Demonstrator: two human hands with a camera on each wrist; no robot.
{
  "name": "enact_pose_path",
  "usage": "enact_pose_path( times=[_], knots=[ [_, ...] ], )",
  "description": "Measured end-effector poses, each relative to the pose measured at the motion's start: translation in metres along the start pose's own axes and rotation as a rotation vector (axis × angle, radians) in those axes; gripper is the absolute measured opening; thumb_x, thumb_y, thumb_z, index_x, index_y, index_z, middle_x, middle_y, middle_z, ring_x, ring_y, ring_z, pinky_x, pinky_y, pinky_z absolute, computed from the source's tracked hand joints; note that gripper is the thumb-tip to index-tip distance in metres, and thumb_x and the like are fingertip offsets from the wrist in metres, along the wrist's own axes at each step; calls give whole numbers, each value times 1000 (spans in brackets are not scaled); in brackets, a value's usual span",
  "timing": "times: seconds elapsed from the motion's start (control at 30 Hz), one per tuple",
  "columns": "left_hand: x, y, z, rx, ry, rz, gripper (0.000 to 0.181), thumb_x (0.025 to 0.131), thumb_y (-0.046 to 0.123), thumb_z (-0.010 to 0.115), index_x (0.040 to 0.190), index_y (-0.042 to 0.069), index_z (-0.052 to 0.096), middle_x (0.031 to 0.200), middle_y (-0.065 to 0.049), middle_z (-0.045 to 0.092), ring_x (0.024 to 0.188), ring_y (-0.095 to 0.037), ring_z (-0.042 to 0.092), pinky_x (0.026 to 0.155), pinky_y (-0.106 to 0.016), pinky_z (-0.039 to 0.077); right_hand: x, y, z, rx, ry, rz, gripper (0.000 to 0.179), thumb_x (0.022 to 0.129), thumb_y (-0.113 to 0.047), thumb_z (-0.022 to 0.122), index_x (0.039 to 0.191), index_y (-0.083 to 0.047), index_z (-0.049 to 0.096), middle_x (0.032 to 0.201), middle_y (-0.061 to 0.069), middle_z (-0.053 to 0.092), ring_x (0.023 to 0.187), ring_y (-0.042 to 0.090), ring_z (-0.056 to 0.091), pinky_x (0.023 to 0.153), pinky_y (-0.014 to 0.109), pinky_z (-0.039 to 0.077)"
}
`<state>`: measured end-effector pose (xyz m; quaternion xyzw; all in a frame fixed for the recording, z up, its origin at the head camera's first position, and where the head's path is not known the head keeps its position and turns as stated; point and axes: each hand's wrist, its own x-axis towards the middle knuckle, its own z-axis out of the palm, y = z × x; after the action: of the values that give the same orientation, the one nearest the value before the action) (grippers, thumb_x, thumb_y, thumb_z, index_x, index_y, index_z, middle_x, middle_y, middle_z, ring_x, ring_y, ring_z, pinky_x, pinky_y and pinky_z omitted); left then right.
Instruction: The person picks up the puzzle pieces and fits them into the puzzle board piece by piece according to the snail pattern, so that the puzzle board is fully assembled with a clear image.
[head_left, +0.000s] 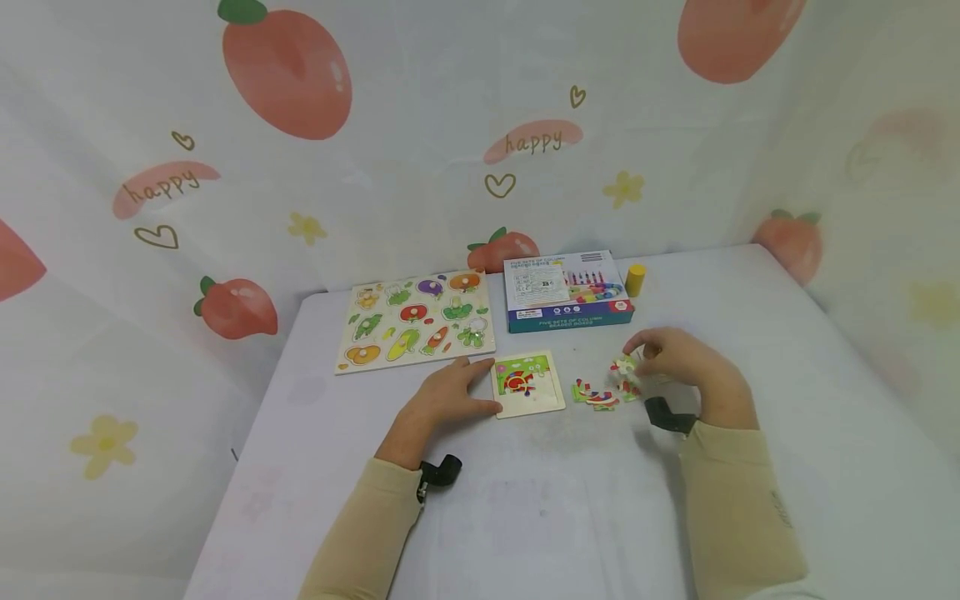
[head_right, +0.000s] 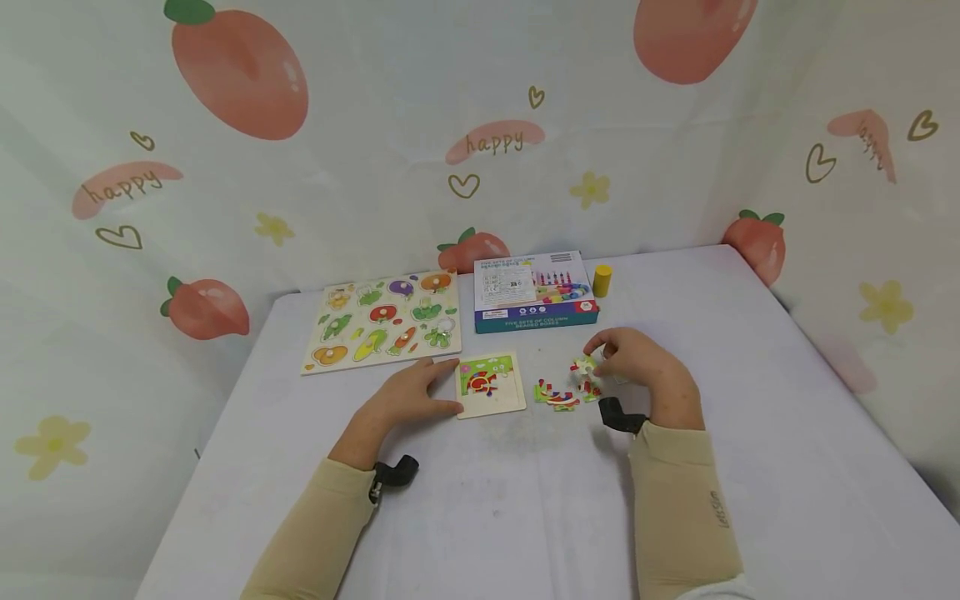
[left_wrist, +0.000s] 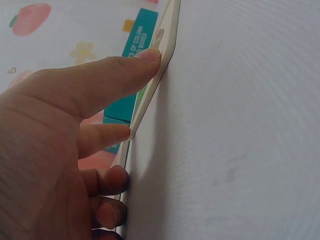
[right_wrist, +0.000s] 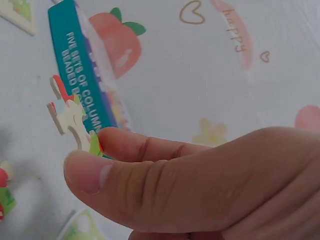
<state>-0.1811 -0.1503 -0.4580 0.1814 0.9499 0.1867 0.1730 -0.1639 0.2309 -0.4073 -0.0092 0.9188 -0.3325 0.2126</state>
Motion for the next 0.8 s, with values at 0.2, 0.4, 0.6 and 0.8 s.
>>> enact_pose_path(
  times=[0.2, 0.4, 0.6, 0.8],
  knots=[
    [0, 1, -1, -2, -6, -4, 87, 83, 61, 76, 157, 32, 44, 135, -6, 52, 107, -24, 51, 103, -50, 46, -14, -9, -11, -7, 47, -53, 40, 94, -17, 74, 131, -6, 64, 97, 12, 48, 95, 30, 47, 71, 38, 42],
    [-1, 1, 0, -4, -4, -10, 86, 83, 60, 77, 157, 32, 44, 135, -6, 52, 108, -25, 51, 104, -50, 46, -30, -19, -18, -7, 99, -106, 39, 95, -15, 72, 130, -3, 63, 96, 11, 50, 92, 28, 48, 71, 37, 42],
    [-1, 0, 1, -4, 4, -10, 85, 82, 60, 77, 156, 32, 46, 137, -6, 52, 110, -25, 51, 104, -50, 45, -44, -30, -23, -1, 145, -103, 40, 97, -18, 70, 134, -4, 60, 100, 13, 50, 96, 30, 48, 71, 37, 44],
    [0, 0, 1, -1, 2, -3, 86, 82, 61, 76, 157, 31, 46, 136, -6, 53, 108, -24, 52, 104, -50, 46, -56, -43, -23, 9, 180, -98, 40, 99, -21, 68, 135, -8, 58, 108, 15, 52, 104, 33, 49, 78, 38, 50]
  ],
)
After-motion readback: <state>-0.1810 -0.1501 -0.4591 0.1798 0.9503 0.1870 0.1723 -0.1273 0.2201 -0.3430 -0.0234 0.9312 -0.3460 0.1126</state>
